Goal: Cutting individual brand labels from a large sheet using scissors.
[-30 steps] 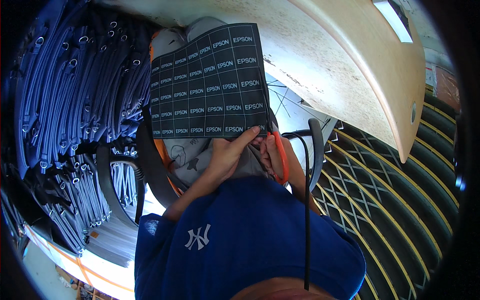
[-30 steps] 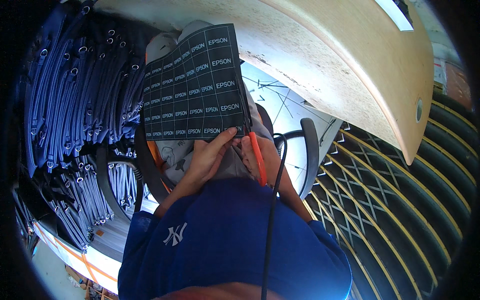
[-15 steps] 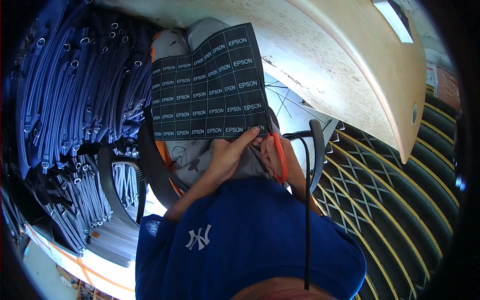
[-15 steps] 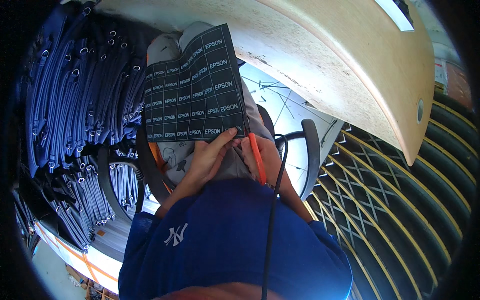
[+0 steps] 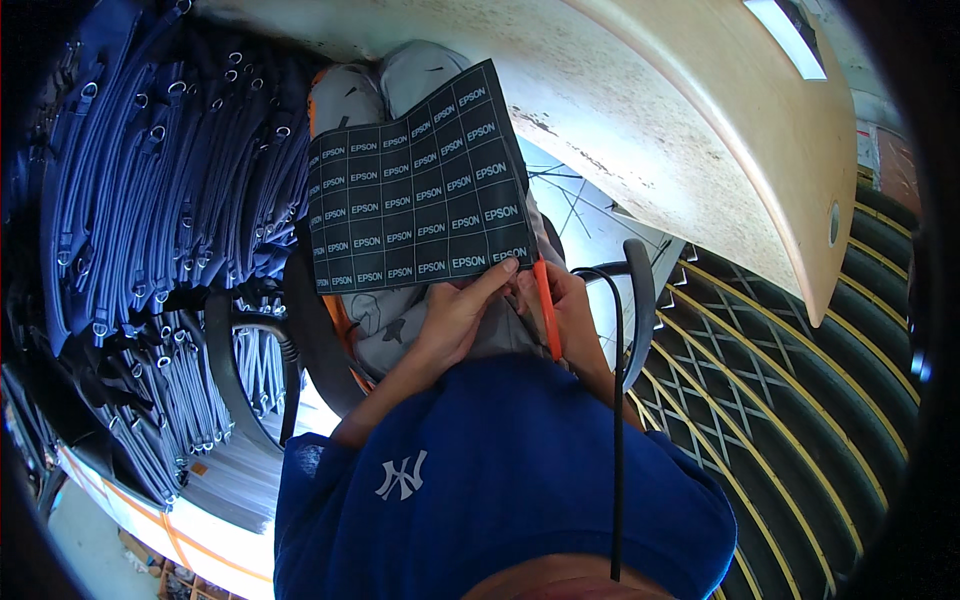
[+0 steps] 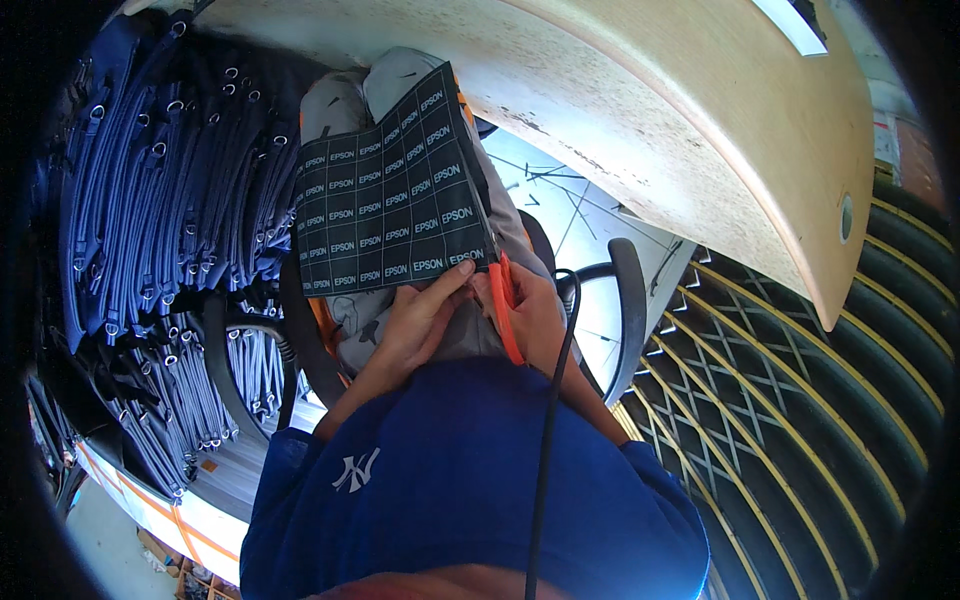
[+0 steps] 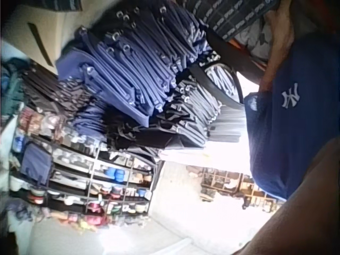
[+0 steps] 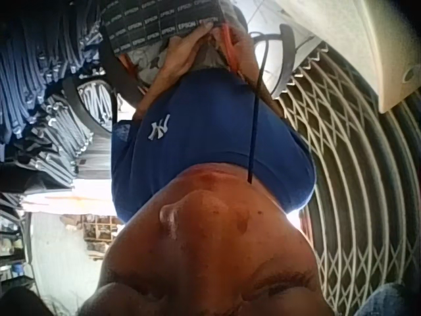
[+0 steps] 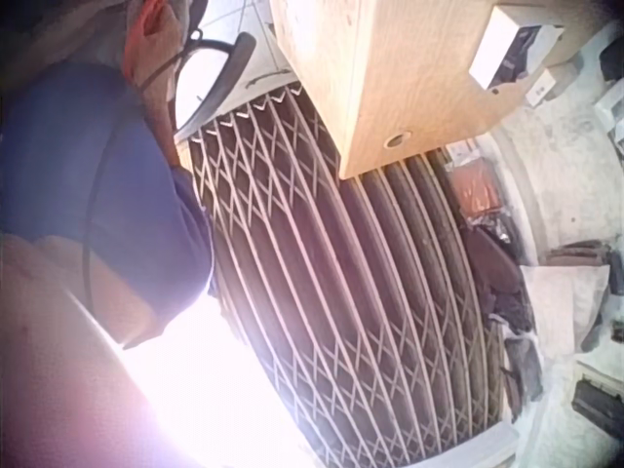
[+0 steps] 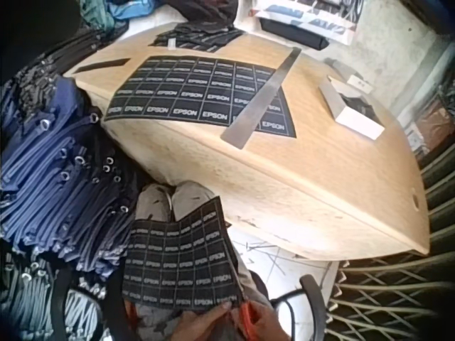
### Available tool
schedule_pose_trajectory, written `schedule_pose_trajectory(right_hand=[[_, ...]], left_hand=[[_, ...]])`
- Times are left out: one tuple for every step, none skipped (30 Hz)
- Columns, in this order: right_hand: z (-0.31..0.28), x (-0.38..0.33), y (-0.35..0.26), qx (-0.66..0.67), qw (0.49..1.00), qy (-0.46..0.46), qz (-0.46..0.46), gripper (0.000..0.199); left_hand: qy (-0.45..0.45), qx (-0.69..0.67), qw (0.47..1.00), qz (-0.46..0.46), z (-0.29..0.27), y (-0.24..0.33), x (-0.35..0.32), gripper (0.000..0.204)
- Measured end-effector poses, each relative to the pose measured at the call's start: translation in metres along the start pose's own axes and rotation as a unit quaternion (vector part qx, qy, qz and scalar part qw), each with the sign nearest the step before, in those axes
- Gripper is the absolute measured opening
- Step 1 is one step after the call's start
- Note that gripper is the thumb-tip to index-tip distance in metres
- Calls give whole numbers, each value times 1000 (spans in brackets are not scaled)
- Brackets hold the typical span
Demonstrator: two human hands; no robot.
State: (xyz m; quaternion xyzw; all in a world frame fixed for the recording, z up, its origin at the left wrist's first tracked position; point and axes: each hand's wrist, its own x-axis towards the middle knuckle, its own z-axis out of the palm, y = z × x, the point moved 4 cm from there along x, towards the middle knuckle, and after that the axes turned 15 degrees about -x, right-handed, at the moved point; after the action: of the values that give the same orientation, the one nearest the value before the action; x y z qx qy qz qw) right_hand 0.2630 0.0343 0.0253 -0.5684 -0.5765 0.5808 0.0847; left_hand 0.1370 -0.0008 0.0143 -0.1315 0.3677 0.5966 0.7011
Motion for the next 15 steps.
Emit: schedule_pose_trajectory(right_hand=[[1, 0, 0, 25, 1000, 8, -6, 25], [1, 0, -5, 26, 1000, 7, -6, 25], [0, -1, -12, 30, 999, 0, 23, 25], [1, -1, -15, 34, 998, -7, 52, 24], [1, -1, -16, 35, 998, -7, 52, 24], [1, -1, -17, 46, 998, -9, 44, 24], [2, -1, -18, 58, 998, -12, 36, 24], [1, -1, -17, 58, 998, -11, 36, 24], [1, -1, -15, 61, 997, -12, 44, 25], [1, -1, -13, 64, 997, -12, 51, 25], [1, 0, -12, 65, 997, -13, 51, 25], [1, 0, -13, 58, 998, -13, 27, 25], [2, 1, -14, 51, 999, -12, 4, 28], [2, 1, -9, 51, 999, -13, 5, 28], [2, 1, -5, 40, 999, -5, -36, 28]], left_hand=[[-5, -3, 1000, 2, 0, 0, 1, 18], [-4, -2, 1000, 2, -1, -1, 1, 18], [-1, -1, 1000, -2, -2, -2, 2, 18], [1, 1, 1000, -7, -4, -3, 3, 18], [1, 1, 1000, -7, -5, -4, 4, 18], [-3, -4, 1000, 4, -5, -4, 6, 17], [-8, -9, 1000, 15, -4, -4, 6, 16], [-9, -8, 1000, 14, -3, -5, 7, 16], [-6, -13, 1000, 15, -1, -4, 7, 15], [-4, -18, 1000, 16, 0, -4, 7, 14], [-4, -17, 1000, 17, -1, -4, 7, 14], [3, -15, 1000, 14, -3, -4, 7, 14], [11, -14, 1000, 11, -5, -5, 7, 13], [11, -14, 1000, 11, -7, -5, 7, 13], [1, 3, 1000, 3, -9, -6, 8, 12]])
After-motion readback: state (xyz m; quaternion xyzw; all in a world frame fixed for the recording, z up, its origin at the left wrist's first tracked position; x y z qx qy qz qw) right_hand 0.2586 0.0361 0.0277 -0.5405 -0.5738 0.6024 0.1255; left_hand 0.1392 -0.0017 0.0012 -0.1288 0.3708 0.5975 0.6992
